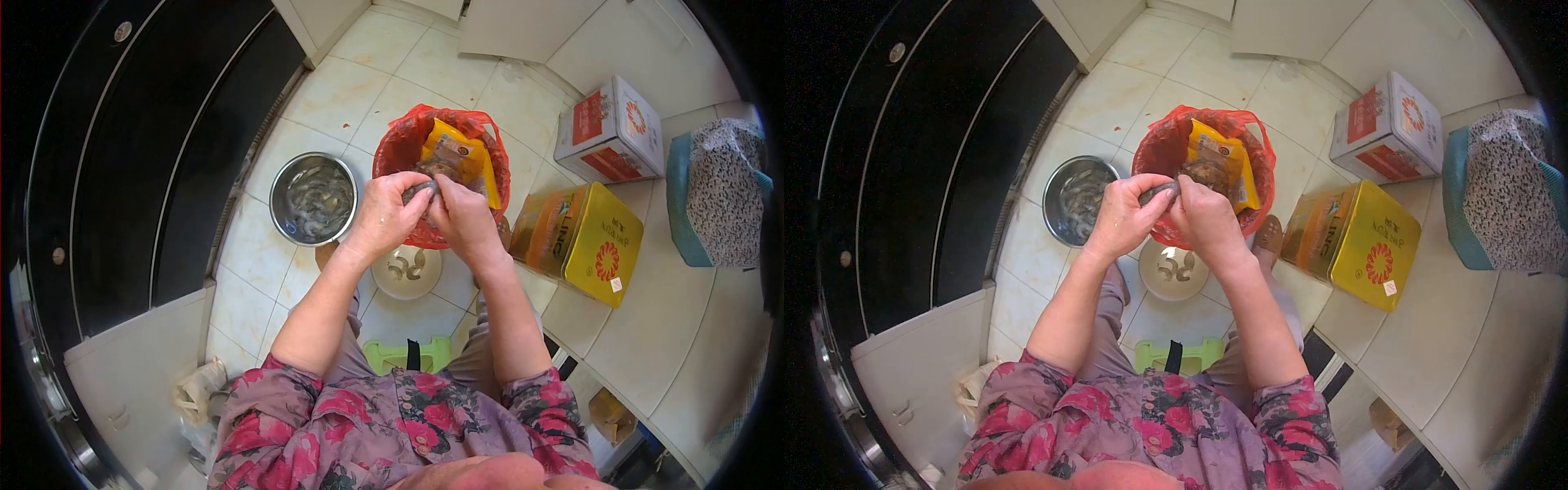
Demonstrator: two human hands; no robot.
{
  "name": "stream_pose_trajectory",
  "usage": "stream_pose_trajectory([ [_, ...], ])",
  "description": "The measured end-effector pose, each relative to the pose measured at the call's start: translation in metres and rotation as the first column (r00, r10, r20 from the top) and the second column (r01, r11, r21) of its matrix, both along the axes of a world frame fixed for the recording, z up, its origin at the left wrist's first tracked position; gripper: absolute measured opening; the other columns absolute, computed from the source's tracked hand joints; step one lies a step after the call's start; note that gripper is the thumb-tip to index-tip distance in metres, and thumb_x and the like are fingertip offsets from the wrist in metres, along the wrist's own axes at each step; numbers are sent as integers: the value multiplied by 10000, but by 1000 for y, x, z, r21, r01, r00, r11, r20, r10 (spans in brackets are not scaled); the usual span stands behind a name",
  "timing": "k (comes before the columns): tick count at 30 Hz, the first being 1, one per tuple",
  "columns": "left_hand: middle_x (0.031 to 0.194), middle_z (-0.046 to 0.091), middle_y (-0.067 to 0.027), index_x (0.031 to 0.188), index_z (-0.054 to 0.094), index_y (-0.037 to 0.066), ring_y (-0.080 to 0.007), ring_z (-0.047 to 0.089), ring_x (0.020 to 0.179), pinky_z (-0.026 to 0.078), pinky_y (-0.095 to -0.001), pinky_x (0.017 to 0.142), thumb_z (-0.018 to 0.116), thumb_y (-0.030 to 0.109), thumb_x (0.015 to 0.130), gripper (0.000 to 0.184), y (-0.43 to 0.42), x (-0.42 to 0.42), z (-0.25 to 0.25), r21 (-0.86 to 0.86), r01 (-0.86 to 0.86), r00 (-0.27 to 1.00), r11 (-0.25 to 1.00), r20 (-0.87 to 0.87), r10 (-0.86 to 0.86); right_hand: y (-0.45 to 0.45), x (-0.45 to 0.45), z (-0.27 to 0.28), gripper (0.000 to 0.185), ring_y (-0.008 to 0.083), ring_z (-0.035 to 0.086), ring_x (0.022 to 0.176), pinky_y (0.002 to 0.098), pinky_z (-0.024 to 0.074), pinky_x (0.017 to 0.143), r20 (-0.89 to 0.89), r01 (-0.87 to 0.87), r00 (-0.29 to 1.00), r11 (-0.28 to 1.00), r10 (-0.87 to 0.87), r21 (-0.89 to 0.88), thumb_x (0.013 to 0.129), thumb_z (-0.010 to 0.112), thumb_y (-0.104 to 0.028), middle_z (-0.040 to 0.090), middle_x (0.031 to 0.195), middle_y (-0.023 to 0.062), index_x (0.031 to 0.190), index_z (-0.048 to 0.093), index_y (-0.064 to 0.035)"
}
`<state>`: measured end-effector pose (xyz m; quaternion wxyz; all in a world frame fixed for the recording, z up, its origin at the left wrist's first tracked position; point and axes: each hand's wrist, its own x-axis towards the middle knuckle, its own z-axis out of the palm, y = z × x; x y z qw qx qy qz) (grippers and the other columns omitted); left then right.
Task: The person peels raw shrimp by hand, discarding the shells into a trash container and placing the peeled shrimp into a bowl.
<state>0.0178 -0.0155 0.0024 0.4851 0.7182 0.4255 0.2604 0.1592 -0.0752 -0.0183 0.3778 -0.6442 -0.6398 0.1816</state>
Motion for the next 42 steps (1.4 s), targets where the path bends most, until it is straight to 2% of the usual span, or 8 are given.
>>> stream_pose_trajectory([
  [9,798,710,-110,985,681,-34,-114,660,708,527,-272,663,643,108,857,195,5,0,2,-19,97,994,995,-39,-98,-4,6,-1,51,385,631,747,452,517,651,55,-17,998,999,19,-38,813,574,-44,617,785,218,821,562,5],
  [11,781,703,-84,987,673,-47,-100,654,693,528,-256,637,622,94,890,179,5,0,2,-287,118,991,951,91,-95,-4,10,2,58,386,631,751,455,514,655,28,-27,999,998,28,-60,812,579,-45,617,788,219,823,561,9],
  [14,767,693,-81,993,662,-57,-95,650,675,534,-240,614,599,83,915,172,5,-1,-6,-404,95,981,910,191,-18,-3,12,14,82,387,631,763,456,509,663,-41,-55,998,997,53,-54,818,590,-56,618,797,221,844,560,16],
  [28,770,685,-92,1012,642,-68,-120,664,638,563,-250,606,592,64,909,175,10,-8,4,-575,77,973,815,221,64,-3,9,10,71,369,631,743,435,505,640,-9,-111,994,993,110,-52,849,580,-64,620,774,208,853,577,7],
  [34,793,686,-95,1012,645,-61,-121,662,668,566,-248,623,606,58,892,173,11,-14,3,-600,143,965,787,261,24,-3,14,17,90,341,639,658,383,501,587,-177,-119,979,988,101,-95,838,588,-69,626,711,192,807,610,13],
  [36,797,687,-97,1012,644,-63,-120,661,674,566,-246,625,609,60,891,176,9,-16,3,-606,165,964,778,266,3,-4,18,23,97,302,651,637,343,504,586,-308,-122,951,950,29,-288,841,590,-67,640,719,180,859,636,16],
  [40,797,687,-102,1007,647,-60,-123,668,665,565,-240,624,613,72,896,176,10,-15,6,-634,160,951,757,305,55,-5,19,20,105,267,657,630,327,504,592,-388,-116,922,946,-12,-304,846,603,-73,648,728,171,888,649,11],
  [42,797,687,-103,1008,648,-58,-124,670,662,565,-239,622,613,75,898,176,11,-14,6,-642,132,952,755,293,83,-5,15,18,105,311,657,669,358,512,611,-343,-127,937,982,71,-142,853,609,-84,646,755,187,898,646,4],
])
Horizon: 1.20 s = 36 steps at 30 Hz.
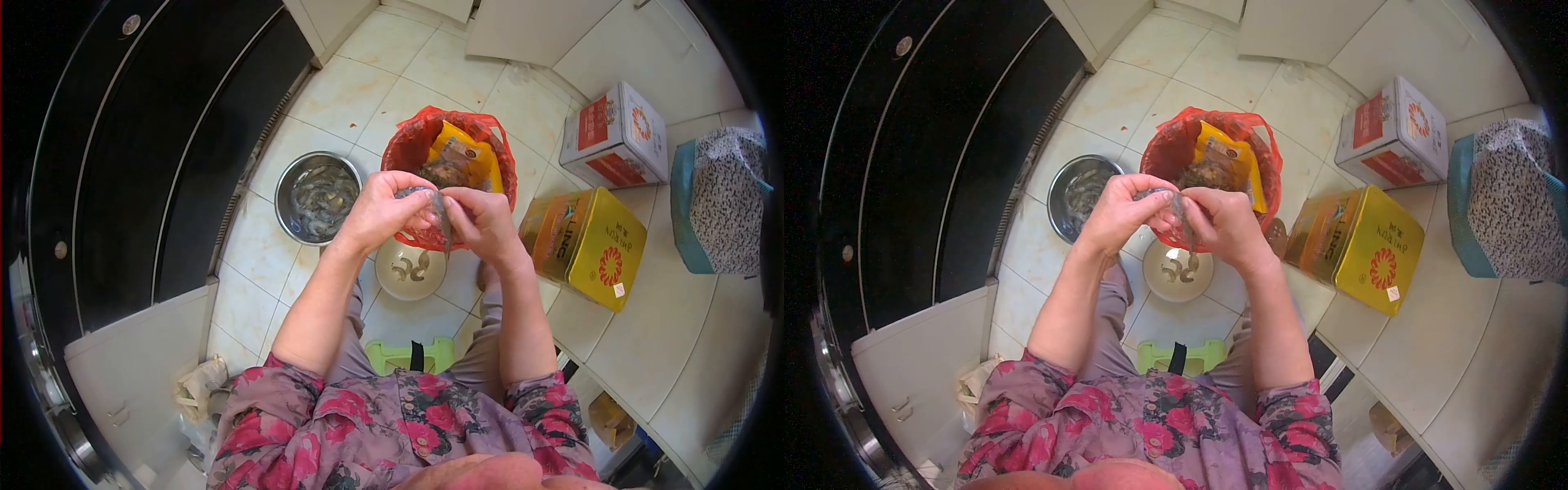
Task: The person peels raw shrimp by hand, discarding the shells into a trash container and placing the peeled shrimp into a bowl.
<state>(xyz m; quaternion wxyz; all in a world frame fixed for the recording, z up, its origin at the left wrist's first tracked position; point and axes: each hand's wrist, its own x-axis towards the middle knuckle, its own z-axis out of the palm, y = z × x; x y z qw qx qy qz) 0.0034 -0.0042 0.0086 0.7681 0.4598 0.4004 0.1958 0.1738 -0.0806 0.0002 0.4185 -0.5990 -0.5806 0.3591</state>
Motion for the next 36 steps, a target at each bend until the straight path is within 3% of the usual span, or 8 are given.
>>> stream_pose_trajectory([
  [1,797,688,-107,1010,647,-58,-125,672,661,563,-238,620,614,78,900,178,0,1,-1,25,-21,1000,999,-21,21,1,-2,-1,105,311,657,669,358,512,611,0,-2,1000,1000,2,0,853,609,-84,646,755,187,898,646,4],
  [3,797,689,-111,1013,646,-57,-127,674,660,562,-236,618,615,82,902,180,0,0,-2,47,-43,998,998,-41,45,3,-4,-3,105,361,639,701,396,508,620,186,-54,982,990,30,129,870,596,-95,635,770,203,889,629,2],
  [13,796,689,-103,995,653,-68,-121,662,667,563,-253,639,611,42,881,164,-3,-4,-1,104,29,997,994,-72,-22,3,-1,1,114,380,618,680,409,492,602,189,-102,977,995,100,-1,867,574,-82,611,725,213,816,604,15],
  [19,791,685,-96,963,669,-59,-116,652,664,565,-253,635,617,36,872,141,-5,-2,-5,77,68,997,995,-32,-65,0,4,1,109,201,648,565,315,505,544,169,-124,976,989,135,-76,850,579,-51,648,669,134,876,665,12],
  [21,794,686,-94,957,671,-56,-114,651,667,564,-252,630,618,36,872,136,-6,-2,-5,75,84,996,994,-14,-83,-2,4,8,137,132,638,572,283,518,546,-85,-65,996,954,41,-292,871,559,-46,660,662,70,900,676,18],
  [24,804,687,-89,980,668,-49,-112,653,678,560,-245,634,618,37,875,145,-5,-1,1,72,55,998,996,-7,-54,-1,6,2,139,92,603,559,278,491,532,-95,5,995,984,-22,-179,856,598,-91,630,595,82,868,680,20],
  [30,839,689,-83,1038,655,-35,-106,659,702,553,-230,658,602,25,892,167,-3,0,1,106,-19,996,994,84,10,1,6,-4,145,77,576,569,250,481,540,-120,89,989,996,-87,8,867,628,-102,635,639,75,936,675,17],
  [36,865,687,-86,1054,648,-32,-103,658,708,552,-229,651,634,44,885,186,-2,0,-1,124,-111,991,986,83,101,-1,3,-5,172,96,582,557,256,485,549,-49,44,998,999,-45,-25,837,663,-102,666,697,85,962,661,16],
])
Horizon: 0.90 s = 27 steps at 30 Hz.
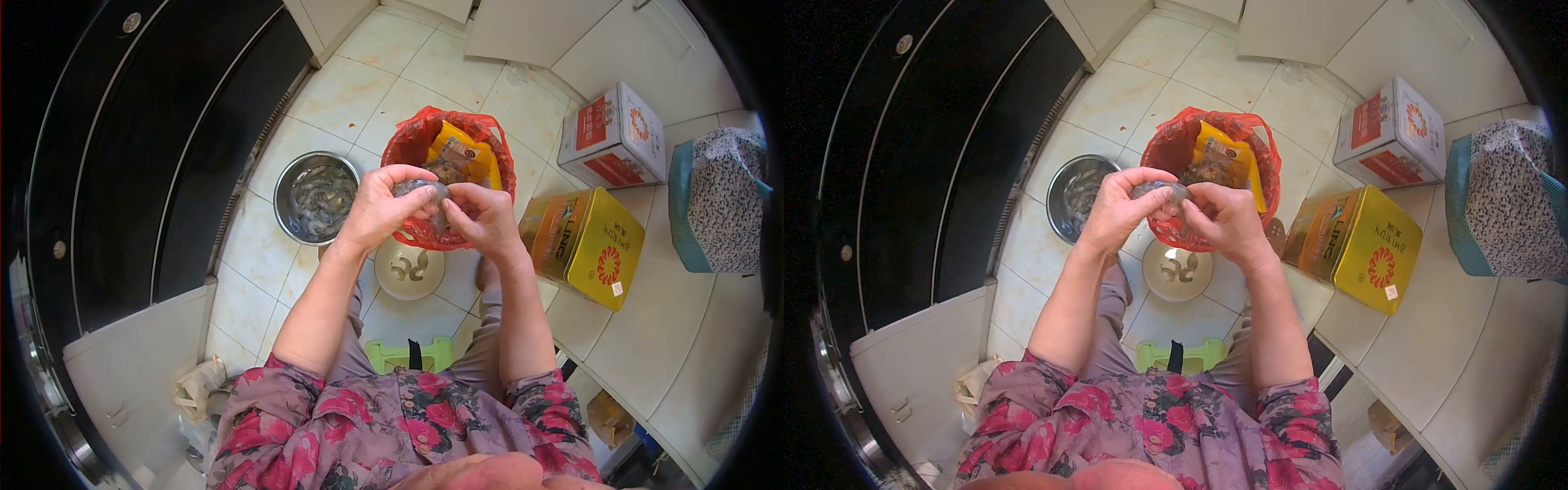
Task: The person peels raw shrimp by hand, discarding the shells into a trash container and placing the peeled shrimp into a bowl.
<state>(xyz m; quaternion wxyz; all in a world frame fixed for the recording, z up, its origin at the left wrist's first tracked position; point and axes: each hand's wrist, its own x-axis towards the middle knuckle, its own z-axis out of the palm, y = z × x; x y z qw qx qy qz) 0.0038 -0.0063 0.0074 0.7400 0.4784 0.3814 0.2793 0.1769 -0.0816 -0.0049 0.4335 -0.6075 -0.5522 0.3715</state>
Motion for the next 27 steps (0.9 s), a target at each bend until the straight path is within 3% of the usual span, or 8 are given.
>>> stream_pose_trajectory([
  [2,844,688,-89,1054,648,-34,-108,656,689,555,-235,651,659,66,872,207,3,-4,-8,-96,63,995,993,79,-55,1,-5,0,162,99,583,553,260,483,544,12,4,1000,1000,-4,1,830,659,-97,662,689,94,946,661,16],
  [5,818,689,-89,1040,654,-38,-115,655,675,557,-244,640,676,74,856,216,5,-6,-2,-161,120,993,980,4,-121,2,-8,3,142,96,580,547,266,476,535,71,-17,997,1000,18,-15,817,652,-86,648,669,103,916,661,15],
  [10,793,688,-84,1004,667,-43,-116,652,658,555,-252,622,674,72,851,191,-2,-1,0,-86,123,984,989,-120,-133,1,-8,4,108,33,551,550,229,446,502,122,-62,990,992,75,-110,815,651,-48,597,591,45,903,652,15],
  [12,791,688,-85,990,670,-47,-115,650,652,554,-253,621,671,69,851,181,-3,-1,-2,-65,110,984,992,-135,-118,2,-12,5,97,295,622,566,357,492,549,173,-37,984,995,52,-90,807,608,-70,607,675,201,819,620,26],
  [13,794,690,-87,982,674,-46,-114,649,651,552,-252,622,666,70,857,170,-2,0,-7,-56,104,983,993,-148,-111,2,-13,4,97,295,622,566,357,492,549,174,-34,984,996,49,-87,807,608,-70,607,675,201,819,620,26],
  [15,796,692,-88,973,677,-46,-112,648,649,551,-251,624,661,71,864,161,-2,-1,-10,-47,98,982,994,-160,-104,2,-14,0,97,399,614,648,416,499,575,214,-38,976,998,49,-55,805,578,-63,590,708,244,783,591,30],
  [27,775,692,-80,918,688,-33,-111,657,655,549,-246,606,642,82,893,126,-3,2,-16,-33,116,984,993,-133,-119,5,-8,-13,86,408,625,693,443,500,604,330,-89,941,995,74,33,802,561,-47,604,730,254,813,585,35],
])
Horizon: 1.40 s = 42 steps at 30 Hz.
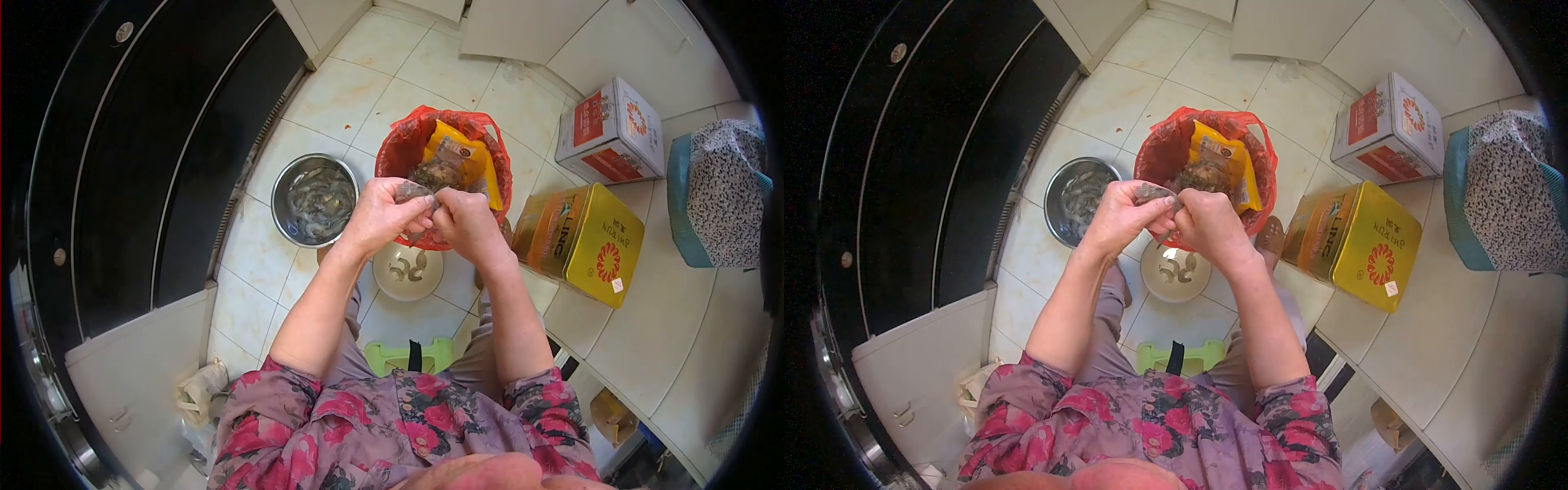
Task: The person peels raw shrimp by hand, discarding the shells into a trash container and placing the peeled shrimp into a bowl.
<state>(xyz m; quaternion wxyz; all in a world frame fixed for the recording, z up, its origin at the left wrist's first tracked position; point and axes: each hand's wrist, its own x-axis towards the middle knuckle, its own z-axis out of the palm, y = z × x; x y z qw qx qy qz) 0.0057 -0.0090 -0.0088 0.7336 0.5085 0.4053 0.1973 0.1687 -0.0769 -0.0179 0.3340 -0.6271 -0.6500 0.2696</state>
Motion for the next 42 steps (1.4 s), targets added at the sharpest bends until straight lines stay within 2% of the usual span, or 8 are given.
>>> stream_pose_trajectory([
  [3,779,695,-84,915,684,-36,-115,662,652,552,-243,598,633,86,896,134,1,0,4,-14,-3,1000,1000,-6,3,0,-1,6,81,392,626,689,421,498,605,-190,27,981,993,-48,-111,811,577,-55,611,729,232,822,589,25],
  [6,781,696,-87,915,681,-39,-114,659,640,554,-243,594,621,97,901,150,1,0,9,-8,-41,999,999,-10,41,-2,-6,28,87,372,630,685,402,494,598,-245,85,965,995,-93,-42,817,597,-67,616,740,211,826,592,19],
  [19,748,684,-76,908,685,-37,-117,649,621,556,-254,577,611,92,911,148,-1,-3,-2,23,14,1000,1000,6,-14,0,-2,9,94,363,625,651,405,499,584,-138,38,990,999,-38,-4,806,598,-54,609,695,205,756,587,25],
  [22,750,683,-73,911,685,-37,-115,646,617,556,-255,576,614,89,910,145,-2,-2,4,-13,-2,999,1000,42,3,0,0,13,76,295,654,595,353,508,547,-146,44,988,999,-44,-3,806,601,-37,624,662,174,764,604,26],
  [24,751,683,-72,912,684,-38,-115,645,616,555,-255,576,616,88,909,143,-2,-2,7,-48,-28,997,998,70,32,-2,0,20,71,184,670,545,288,511,509,-370,86,920,988,-128,-129,828,600,-25,641,625,119,796,632,30],
  [27,753,686,-69,940,687,-33,-119,653,633,555,-254,584,619,89,909,143,1,-4,8,-59,22,996,998,85,-17,-3,2,21,95,115,659,533,246,509,488,-455,111,873,981,-173,-158,857,594,-30,644,611,62,816,650,36],
  [32,778,691,-64,1039,676,-14,-103,654,658,538,-227,605,624,92,910,175,1,-3,10,111,5,978,994,205,-28,-1,5,25,124,128,659,536,239,497,456,-608,132,743,952,-281,-278,886,575,-41,654,652,59,835,650,43],
  [42,893,700,-97,1088,646,-20,-126,682,779,568,-243,682,590,103,941,200,3,-2,11,-47,-69,946,996,314,81,0,1,23,137,132,649,526,228,496,423,-721,189,607,942,-335,-279,923,545,-62,645,683,63,875,627,37],
])
